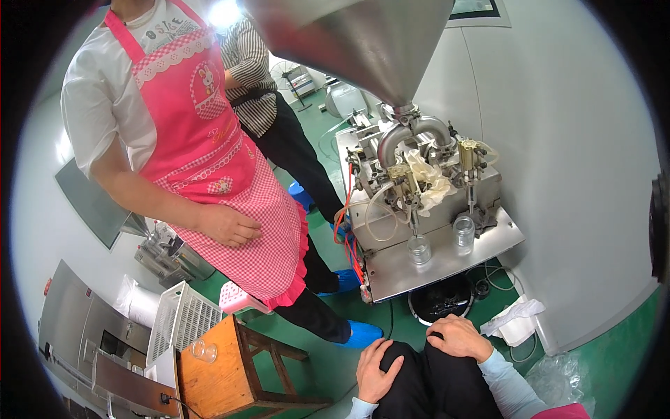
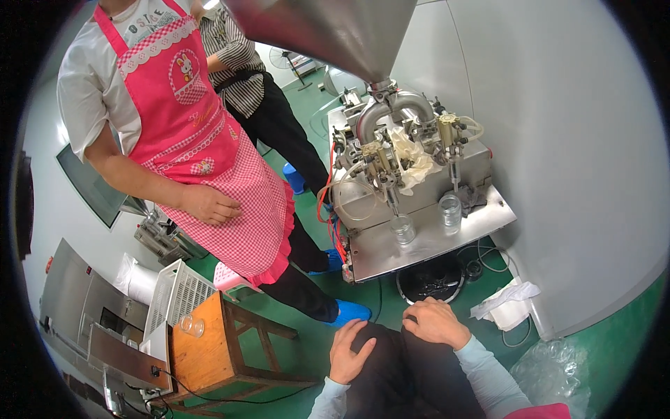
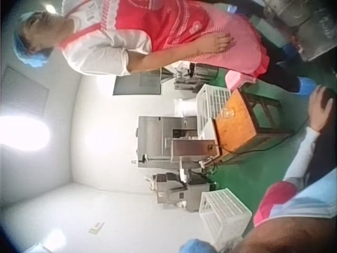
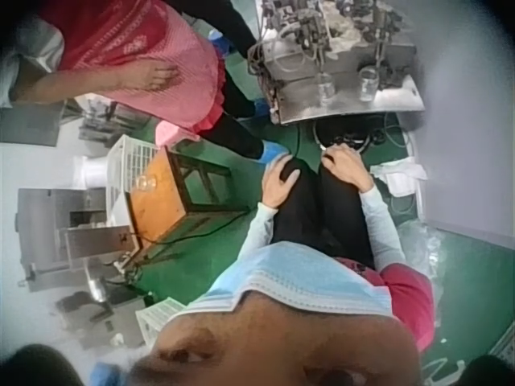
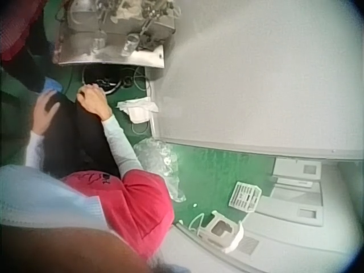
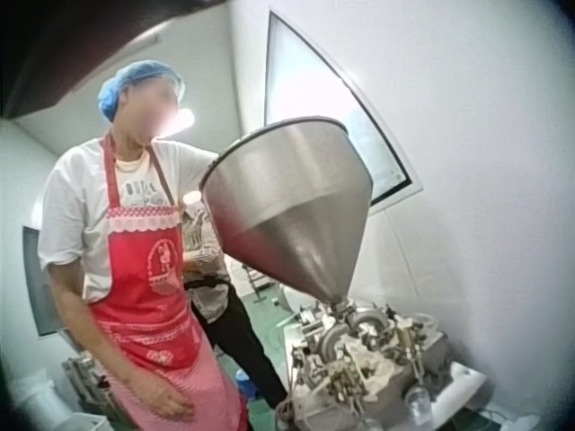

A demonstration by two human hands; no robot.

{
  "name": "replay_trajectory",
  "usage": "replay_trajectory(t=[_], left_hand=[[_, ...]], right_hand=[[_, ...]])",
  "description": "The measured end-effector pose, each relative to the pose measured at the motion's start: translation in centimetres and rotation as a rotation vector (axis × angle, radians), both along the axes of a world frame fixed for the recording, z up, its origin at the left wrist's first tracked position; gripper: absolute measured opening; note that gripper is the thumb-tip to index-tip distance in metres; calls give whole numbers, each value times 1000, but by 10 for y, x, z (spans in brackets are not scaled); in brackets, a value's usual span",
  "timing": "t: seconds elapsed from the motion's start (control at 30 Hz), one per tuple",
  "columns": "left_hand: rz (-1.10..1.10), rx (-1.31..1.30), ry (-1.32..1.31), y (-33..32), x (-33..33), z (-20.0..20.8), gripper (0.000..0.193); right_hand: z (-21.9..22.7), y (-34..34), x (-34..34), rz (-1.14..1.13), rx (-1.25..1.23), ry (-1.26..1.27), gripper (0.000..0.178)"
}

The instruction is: Operating a liquid filling machine to fill and cap glass jars in a food processing facility.

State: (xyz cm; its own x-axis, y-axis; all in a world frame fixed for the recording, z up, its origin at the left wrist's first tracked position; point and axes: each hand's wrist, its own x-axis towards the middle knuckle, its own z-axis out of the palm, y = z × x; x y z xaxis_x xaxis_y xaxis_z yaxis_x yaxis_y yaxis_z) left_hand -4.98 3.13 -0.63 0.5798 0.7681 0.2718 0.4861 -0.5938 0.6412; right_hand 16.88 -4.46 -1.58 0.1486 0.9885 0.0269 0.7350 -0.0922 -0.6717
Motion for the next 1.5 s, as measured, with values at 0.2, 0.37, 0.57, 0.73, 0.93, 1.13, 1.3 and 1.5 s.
replay_trajectory(t=[0.2, 0.37, 0.57, 0.73, 0.93, 1.13, 1.3, 1.5], left_hand=[[4, -9, 12, 2, 4, 1, 43], [32, 2, 17, 3, -1, -1, 43], [1, 20, 18, 0, -2, -8, 46], [-8, -33, 50, -3, -1, -9, 48], [-3, -66, 32, -3, -2, -10, 48], [6, -51, 15, -4, 3, -13, 48], [3, -77, -7, -5, 5, -12, 48], [4, -73, -13, -6, 7, -13, 49]], right_hand=[[0, 1, 4, -6, 10, -7, 27], [3, 4, -1, 6, 25, 11, 26], [7, 0, -4, -49, 114, 26, 22], [4, -2, -4, -38, 136, 40, 20], [10, 0, -4, -38, 113, 33, 17], [12, 1, -2, -25, 94, 33, 16], [8, 1, 3, -17, 80, 28, 16], [13, 0, 4, -24, 58, 35, 16]])
